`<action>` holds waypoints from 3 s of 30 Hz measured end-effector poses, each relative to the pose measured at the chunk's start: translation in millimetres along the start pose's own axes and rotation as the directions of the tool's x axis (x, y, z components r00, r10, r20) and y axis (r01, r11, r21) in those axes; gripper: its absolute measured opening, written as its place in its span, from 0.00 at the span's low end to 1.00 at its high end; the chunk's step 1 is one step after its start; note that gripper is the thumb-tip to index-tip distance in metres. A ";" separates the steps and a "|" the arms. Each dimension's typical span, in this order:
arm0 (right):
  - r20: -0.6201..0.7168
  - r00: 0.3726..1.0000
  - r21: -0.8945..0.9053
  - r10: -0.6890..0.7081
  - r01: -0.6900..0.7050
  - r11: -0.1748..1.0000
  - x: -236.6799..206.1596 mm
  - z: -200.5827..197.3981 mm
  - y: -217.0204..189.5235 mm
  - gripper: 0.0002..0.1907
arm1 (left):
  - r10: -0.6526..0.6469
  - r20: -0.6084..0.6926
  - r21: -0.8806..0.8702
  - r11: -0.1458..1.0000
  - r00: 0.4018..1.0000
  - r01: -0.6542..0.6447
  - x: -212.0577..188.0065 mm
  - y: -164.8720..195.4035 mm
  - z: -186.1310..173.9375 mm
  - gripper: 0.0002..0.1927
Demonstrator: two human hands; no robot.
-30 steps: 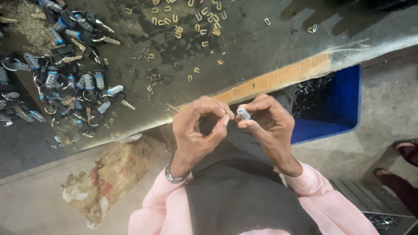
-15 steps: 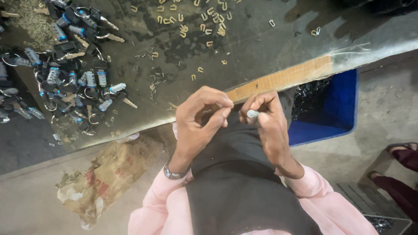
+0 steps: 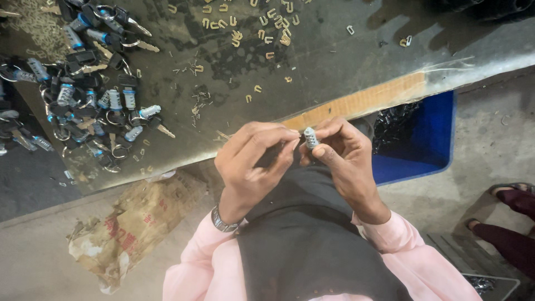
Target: The person sits at a workbench assembling padlock cylinder cores. They pick up small pin tumbler components and retaining clips, insert the pins into a lock core held in one hand, press the parts into place, and set finished cores aside while reaching for more components from the table.
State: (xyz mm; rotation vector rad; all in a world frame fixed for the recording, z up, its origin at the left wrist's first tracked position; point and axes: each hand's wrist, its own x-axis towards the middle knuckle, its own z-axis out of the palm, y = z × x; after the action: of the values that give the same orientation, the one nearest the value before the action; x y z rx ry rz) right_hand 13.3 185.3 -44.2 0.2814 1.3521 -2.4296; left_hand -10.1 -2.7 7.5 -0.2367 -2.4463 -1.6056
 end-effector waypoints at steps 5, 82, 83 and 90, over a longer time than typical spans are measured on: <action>-0.032 0.999 -0.056 0.020 -0.022 0.998 -3.0 0.6 -1.4 0.09 | 0.147 0.025 0.110 0.983 0.989 -0.149 3.6 -1.4 2.2 0.11; -0.160 0.871 -0.287 -0.464 0.409 0.866 3.2 0.8 17.1 0.15 | -0.440 0.416 -0.493 0.627 0.796 0.604 -23.0 -11.8 9.8 0.08; -0.142 0.867 -0.319 -0.477 0.416 0.852 3.7 1.8 16.1 0.15 | -0.353 0.304 -0.384 0.805 0.885 0.453 -21.4 -8.8 11.1 0.05; -0.033 0.890 -0.758 -0.456 0.275 0.592 -4.7 3.3 -4.8 0.10 | 0.211 0.255 0.167 0.952 0.944 -0.258 -19.8 -2.5 12.7 0.11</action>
State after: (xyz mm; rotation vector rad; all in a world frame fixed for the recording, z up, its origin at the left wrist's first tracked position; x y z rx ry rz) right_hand 15.7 185.9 -37.1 0.0531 2.5939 -1.9022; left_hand 7.3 7.6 -4.8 -0.6942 -2.6074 -1.2868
